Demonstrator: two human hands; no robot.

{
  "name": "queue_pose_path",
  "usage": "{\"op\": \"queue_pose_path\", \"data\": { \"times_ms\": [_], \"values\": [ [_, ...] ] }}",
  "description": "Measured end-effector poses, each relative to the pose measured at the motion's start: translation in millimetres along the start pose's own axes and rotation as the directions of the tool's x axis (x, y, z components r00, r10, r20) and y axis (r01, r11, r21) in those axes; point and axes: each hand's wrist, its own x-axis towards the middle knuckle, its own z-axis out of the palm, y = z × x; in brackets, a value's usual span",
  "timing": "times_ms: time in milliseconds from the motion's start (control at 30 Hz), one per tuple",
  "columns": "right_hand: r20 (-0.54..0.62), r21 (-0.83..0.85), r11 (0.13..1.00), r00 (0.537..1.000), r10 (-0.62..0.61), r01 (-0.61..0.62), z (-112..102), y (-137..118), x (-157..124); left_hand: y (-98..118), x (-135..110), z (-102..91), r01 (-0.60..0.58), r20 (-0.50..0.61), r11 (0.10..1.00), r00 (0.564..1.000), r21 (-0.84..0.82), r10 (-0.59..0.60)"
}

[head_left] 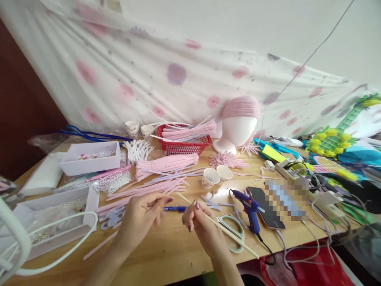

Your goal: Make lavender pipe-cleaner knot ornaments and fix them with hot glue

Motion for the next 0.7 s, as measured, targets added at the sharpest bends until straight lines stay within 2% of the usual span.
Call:
{"op": "queue_pose_path", "data": {
  "times_ms": [100,233,300,367,433,567,633,700],
  "values": [
    [0.024,-0.087,0.994,0.998,-0.057,0.059,2.6,-10.6,12.0,12.2,13.2,2.0,-0.142,0.052,0.987,0.988,-0.079,0.146],
    [0.058,-0.158,0.982,0.993,-0.100,0.108,10.4,-24.6,23.3,22.9,19.0,12.8,-0.144,0.091,0.931,0.979,-0.336,0.185],
    [0.075,-0.170,0.979,0.992,-0.099,0.111,13.1,-28.5,26.0,24.7,20.1,15.5,-0.149,0.088,0.908,0.976,-0.391,0.198],
    [0.089,-0.168,0.980,0.992,-0.090,0.104,14.2,-30.7,28.1,25.8,22.7,14.6,-0.142,0.114,0.906,0.972,-0.398,0.203],
    [0.104,-0.152,0.984,0.992,-0.078,0.093,14.4,-31.9,31.0,27.3,27.0,11.0,-0.111,0.194,0.909,0.960,-0.401,0.202],
    [0.169,-0.082,0.995,0.985,-0.034,0.048,18.0,-30.8,39.9,33.0,37.6,2.1,-0.058,0.351,0.891,0.906,-0.450,0.236],
    [0.204,-0.023,1.000,0.979,-0.008,0.013,22.5,-28.3,44.7,36.7,42.1,-0.9,-0.106,0.341,0.892,0.899,-0.439,0.274],
    [0.203,0.042,0.999,0.979,0.002,-0.011,27.9,-25.6,48.5,40.1,45.6,-2.3,-0.195,0.280,0.906,0.908,-0.376,0.312]
  ]
}}
